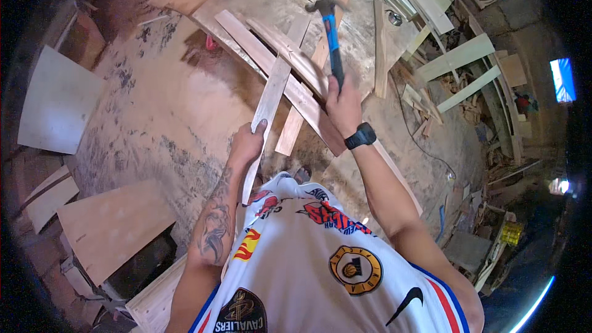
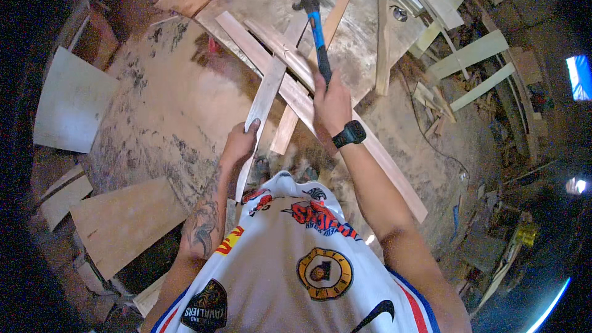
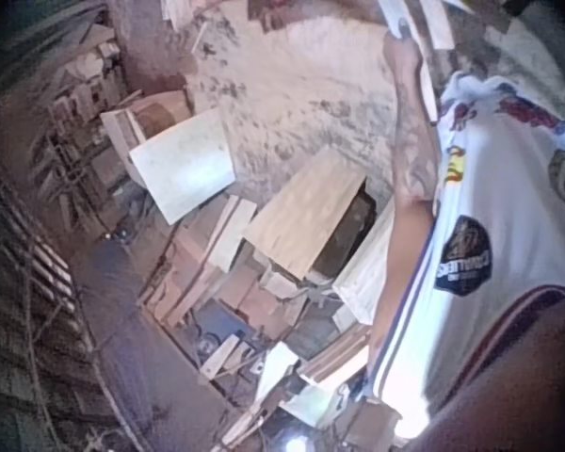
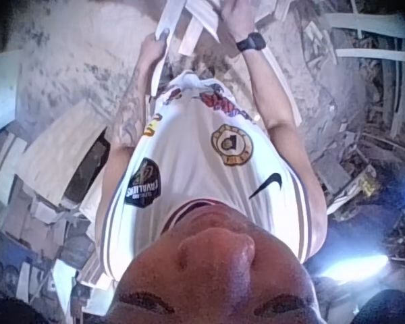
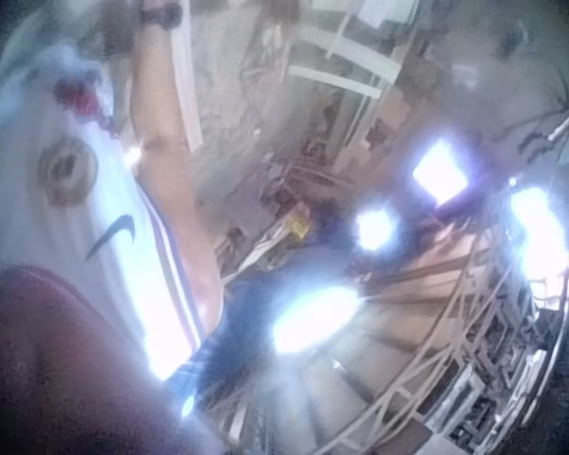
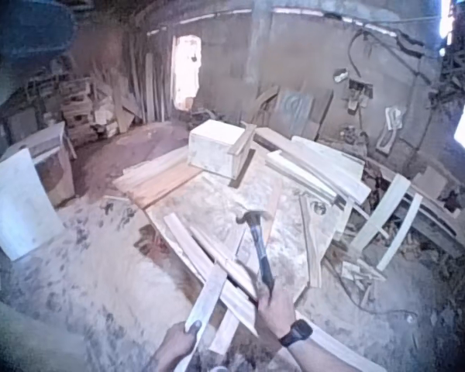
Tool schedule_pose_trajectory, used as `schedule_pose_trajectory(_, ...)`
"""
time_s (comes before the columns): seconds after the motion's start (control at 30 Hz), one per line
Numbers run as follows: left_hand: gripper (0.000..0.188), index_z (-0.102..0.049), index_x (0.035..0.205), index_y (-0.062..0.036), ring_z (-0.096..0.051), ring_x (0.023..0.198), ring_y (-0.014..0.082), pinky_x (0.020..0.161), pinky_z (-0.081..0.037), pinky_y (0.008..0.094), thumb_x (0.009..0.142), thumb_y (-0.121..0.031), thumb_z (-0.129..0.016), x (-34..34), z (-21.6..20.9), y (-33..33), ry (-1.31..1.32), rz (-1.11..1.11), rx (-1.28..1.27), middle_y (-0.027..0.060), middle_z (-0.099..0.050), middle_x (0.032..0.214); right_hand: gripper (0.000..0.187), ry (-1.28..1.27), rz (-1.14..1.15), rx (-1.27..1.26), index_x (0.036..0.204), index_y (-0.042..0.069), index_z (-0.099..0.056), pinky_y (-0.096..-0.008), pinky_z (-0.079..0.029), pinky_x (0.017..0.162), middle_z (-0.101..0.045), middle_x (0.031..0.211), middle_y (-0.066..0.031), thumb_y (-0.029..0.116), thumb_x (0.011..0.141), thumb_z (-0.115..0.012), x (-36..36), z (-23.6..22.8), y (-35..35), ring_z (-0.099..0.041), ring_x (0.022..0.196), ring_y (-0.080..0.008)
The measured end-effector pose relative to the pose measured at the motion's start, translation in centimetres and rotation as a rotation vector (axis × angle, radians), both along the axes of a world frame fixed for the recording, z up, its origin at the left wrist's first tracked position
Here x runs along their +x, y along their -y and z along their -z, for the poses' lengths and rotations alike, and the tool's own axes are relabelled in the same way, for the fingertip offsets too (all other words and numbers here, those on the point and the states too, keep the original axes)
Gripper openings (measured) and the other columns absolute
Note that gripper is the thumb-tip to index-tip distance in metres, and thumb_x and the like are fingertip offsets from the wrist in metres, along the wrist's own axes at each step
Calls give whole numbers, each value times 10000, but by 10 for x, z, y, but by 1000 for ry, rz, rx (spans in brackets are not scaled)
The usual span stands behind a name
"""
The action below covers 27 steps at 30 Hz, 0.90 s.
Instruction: The recorder uses a hammer to nail together wooden pieces for a frame.
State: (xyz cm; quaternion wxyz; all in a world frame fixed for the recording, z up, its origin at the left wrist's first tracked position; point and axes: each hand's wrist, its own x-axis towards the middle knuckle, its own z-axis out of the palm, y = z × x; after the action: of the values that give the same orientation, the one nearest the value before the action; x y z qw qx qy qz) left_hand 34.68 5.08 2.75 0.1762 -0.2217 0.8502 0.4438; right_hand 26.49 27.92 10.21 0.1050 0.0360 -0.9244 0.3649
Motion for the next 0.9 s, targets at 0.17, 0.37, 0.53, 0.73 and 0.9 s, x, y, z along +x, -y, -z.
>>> schedule_pose_trajectory(0.17,490,-643,1038,39,-665,749,289,642,-521,393,964,-431,-527,-13,-15,-1,83,-12,165,189,-636,789,462,288,5,138,962,-55,-566,-535,-490,733,-625,820,-335,403,959,-506,-16,29,-31,-622,813,-495)
schedule_pose_trajectory(0.37,543,-567,1175,7,-668,716,239,628,-559,368,960,-489,-519,-12,3,18,92,85,720,145,-674,880,437,172,287,-264,1082,-16,-608,-447,-483,724,-645,835,-226,393,990,-485,49,-5,-77,-636,787,-372)
schedule_pose_trajectory(0.53,514,-516,1207,-32,-670,742,245,705,-586,376,973,-488,-482,-19,-9,-2,315,-122,1247,136,-648,867,415,258,529,-527,892,26,-555,-329,-444,482,-522,602,-59,423,996,-494,115,-13,-122,-557,513,-154)
schedule_pose_trajectory(0.73,372,-504,1020,-120,-437,514,136,502,-421,286,945,-479,-565,-18,-59,-41,435,-6,1592,39,-489,760,387,198,789,-422,865,42,-516,-290,-379,394,-490,569,-12,403,1003,-488,220,-11,-149,-477,414,-120)
schedule_pose_trajectory(0.9,332,-459,1054,-110,-438,499,125,456,-392,259,964,-408,-574,3,-103,-76,252,330,1369,25,-469,731,362,202,938,-456,858,51,-512,-273,-375,366,-464,540,-1,383,1002,-503,294,0,-166,-454,373,-114)
